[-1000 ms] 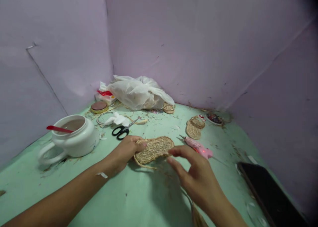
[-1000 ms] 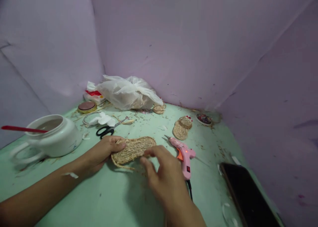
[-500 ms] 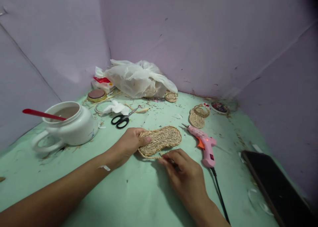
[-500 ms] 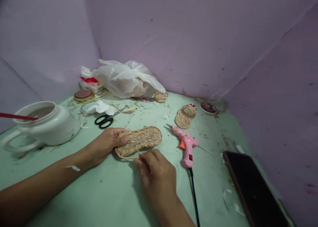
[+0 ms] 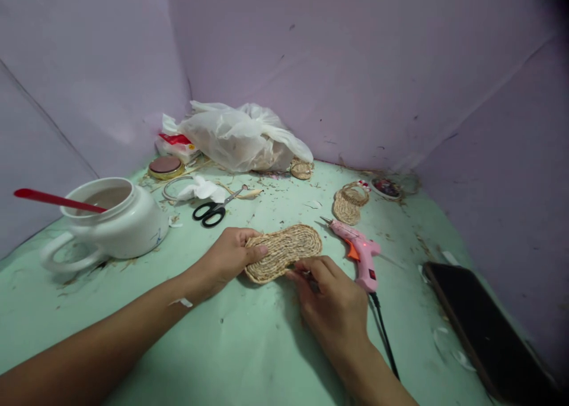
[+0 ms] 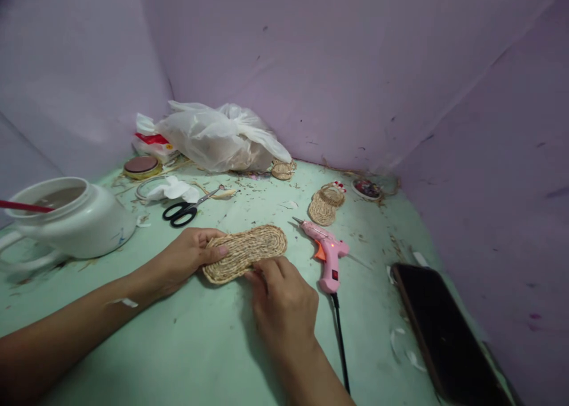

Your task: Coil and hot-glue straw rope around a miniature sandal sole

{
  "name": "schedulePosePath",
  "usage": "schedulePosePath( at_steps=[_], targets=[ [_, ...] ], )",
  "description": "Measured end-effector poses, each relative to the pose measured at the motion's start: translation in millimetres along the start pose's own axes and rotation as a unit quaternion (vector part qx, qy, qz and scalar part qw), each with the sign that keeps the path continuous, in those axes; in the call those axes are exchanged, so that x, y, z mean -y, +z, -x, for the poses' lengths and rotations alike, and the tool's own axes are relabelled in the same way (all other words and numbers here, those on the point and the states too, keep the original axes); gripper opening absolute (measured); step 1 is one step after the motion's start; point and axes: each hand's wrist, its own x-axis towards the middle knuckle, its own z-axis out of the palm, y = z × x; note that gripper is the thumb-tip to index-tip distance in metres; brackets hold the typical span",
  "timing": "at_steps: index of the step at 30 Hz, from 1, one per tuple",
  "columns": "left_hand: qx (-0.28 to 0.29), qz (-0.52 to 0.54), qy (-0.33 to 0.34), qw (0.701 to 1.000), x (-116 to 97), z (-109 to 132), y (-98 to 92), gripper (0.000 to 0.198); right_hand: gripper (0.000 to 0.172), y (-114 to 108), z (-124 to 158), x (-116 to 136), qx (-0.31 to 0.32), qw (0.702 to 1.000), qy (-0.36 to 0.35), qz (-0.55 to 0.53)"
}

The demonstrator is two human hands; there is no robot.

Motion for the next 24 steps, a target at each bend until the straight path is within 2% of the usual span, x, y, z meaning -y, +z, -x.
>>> schedulePosePath(
  at_steps=[5,8,10,14,16,18,20,24],
  targets=[
    [0.016,-0.012,0.001,1.000,0,0,-1.0,0.029,0.005,-5,-3,-5,0.005,0.999,0.047,-0.012],
    [0.024,-0.017,0.005,1.000,-1,1,-1.1,0.030,0.015,-5,-5,-6,-0.037,0.997,0.060,0.022],
    [0.028,-0.023,0.005,0.999,-3,2,-1.1,0.031,0.025,-5,-6,-8,-0.042,0.997,0.050,0.036],
    [0.037,-0.050,-0.003,0.998,-8,5,-1.0,0.028,0.038,-5,-6,-13,0.037,0.999,0.019,0.004],
    [0.067,-0.064,-0.016,0.996,-10,7,-1.5,0.025,0.039,-5,-7,-15,0.085,0.996,0.004,-0.021],
    [0.109,-0.090,-0.036,0.989,-13,9,-2.4,0.022,0.040,-5,-7,-16,0.107,0.994,-0.018,-0.028],
    [0.138,-0.120,-0.048,0.982,-17,11,-3.9,0.023,0.041,-6,-7,-16,0.098,0.994,-0.042,-0.027],
    [0.204,-0.094,-0.031,0.974,-22,13,-7.2,0.051,0.038,-8,-8,-14,0.051,0.995,-0.064,-0.054]
  ],
)
